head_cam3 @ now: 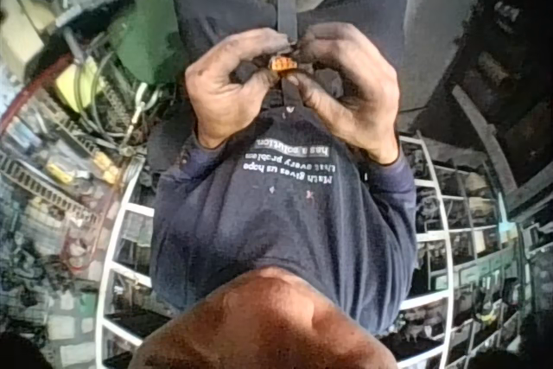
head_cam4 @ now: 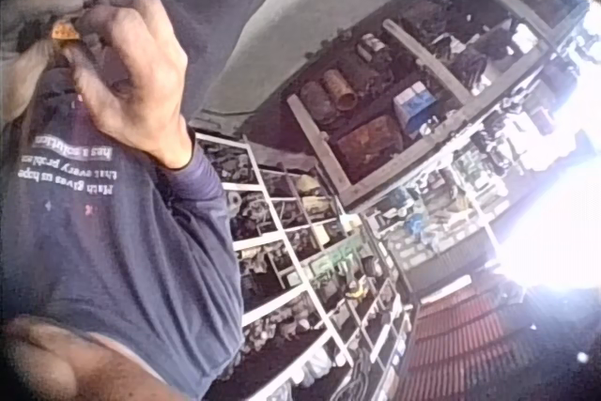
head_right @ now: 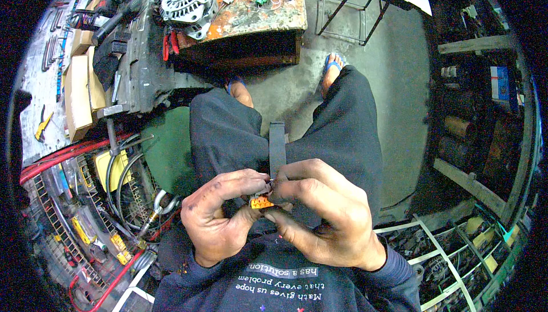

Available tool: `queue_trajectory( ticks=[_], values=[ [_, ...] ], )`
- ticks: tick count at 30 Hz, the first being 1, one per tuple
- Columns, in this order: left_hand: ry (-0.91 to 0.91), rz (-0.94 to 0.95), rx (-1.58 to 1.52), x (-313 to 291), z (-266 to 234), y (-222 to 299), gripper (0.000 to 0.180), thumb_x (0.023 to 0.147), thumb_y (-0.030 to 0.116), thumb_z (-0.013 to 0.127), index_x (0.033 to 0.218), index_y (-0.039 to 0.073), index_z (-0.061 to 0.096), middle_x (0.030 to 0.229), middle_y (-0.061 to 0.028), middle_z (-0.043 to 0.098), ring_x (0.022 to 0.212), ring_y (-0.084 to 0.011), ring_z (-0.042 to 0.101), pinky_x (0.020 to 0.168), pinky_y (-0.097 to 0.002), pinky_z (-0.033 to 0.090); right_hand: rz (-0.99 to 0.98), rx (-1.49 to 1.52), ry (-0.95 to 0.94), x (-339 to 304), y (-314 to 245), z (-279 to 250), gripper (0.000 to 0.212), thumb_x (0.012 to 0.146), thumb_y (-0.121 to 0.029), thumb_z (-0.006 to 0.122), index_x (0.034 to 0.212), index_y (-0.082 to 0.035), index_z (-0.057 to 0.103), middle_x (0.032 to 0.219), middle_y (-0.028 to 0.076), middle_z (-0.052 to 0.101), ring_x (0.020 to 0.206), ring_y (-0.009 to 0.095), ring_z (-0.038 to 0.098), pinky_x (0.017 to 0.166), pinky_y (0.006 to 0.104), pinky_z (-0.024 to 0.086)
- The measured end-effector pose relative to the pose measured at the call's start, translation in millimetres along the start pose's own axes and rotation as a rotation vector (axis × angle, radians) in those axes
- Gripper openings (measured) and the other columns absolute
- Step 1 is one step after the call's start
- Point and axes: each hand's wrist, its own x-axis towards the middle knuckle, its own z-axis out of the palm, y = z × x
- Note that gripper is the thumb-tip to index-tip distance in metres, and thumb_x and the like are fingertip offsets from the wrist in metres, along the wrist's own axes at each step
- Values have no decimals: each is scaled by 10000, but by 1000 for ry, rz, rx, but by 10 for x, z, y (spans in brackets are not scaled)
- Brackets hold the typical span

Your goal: The person manipulates a small electrical connector, inserts a yellow plastic piece, and uses pliers to trim and adjust wires. The person then connects the prepared connector to an alternator and tests the fit.

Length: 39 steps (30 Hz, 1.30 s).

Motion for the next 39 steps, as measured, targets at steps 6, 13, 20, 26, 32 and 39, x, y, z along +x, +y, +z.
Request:
queue_trajectory(
  ticks=[6,13,20,26,32,39],
  values=[
    [1,-1,-15,19,14,-20,449,677,-154,788,1093,13,796,1113,-163,796,1059,-293,778,948,-371,609,16,2,4,14,13,-7,248,740,22,867,959,8,751,1009,171,722,874,282,745,766,353,602],
    [-14,-40,-19,29,15,5,421,698,-119,834,1097,9,795,1106,-159,800,1048,-282,782,947,-365,610,7,6,4,10,45,-3,262,749,16,861,983,18,745,1009,167,725,869,274,745,759,348,601],
    [-29,-75,-29,20,52,-45,389,734,-72,870,1106,14,794,1097,-163,799,1036,-282,784,928,-360,614,37,-29,-13,-18,80,-2,296,751,0,859,1022,14,741,1024,176,725,888,287,746,771,364,611],
    [-43,-128,-56,10,70,-87,375,758,-12,904,1114,10,789,1095,-160,797,1025,-273,785,916,-353,614,68,73,-2,-40,169,-15,261,769,-4,842,1006,20,737,1030,174,731,881,261,740,753,342,601],
    [-53,-144,-68,-9,66,-110,365,789,44,924,1117,-12,774,1096,-166,793,1017,-242,773,910,-348,606,448,628,299,-176,196,-32,194,868,-20,820,993,65,698,1061,218,722,809,160,702,737,287,581],
    [-48,-109,-84,-36,84,-135,394,796,64,933,1137,-29,759,1099,-170,790,998,-226,766,907,-330,603,132,82,137,-242,272,-110,177,776,-16,647,933,43,703,925,196,712,828,311,720,725,378,575]
  ],
)
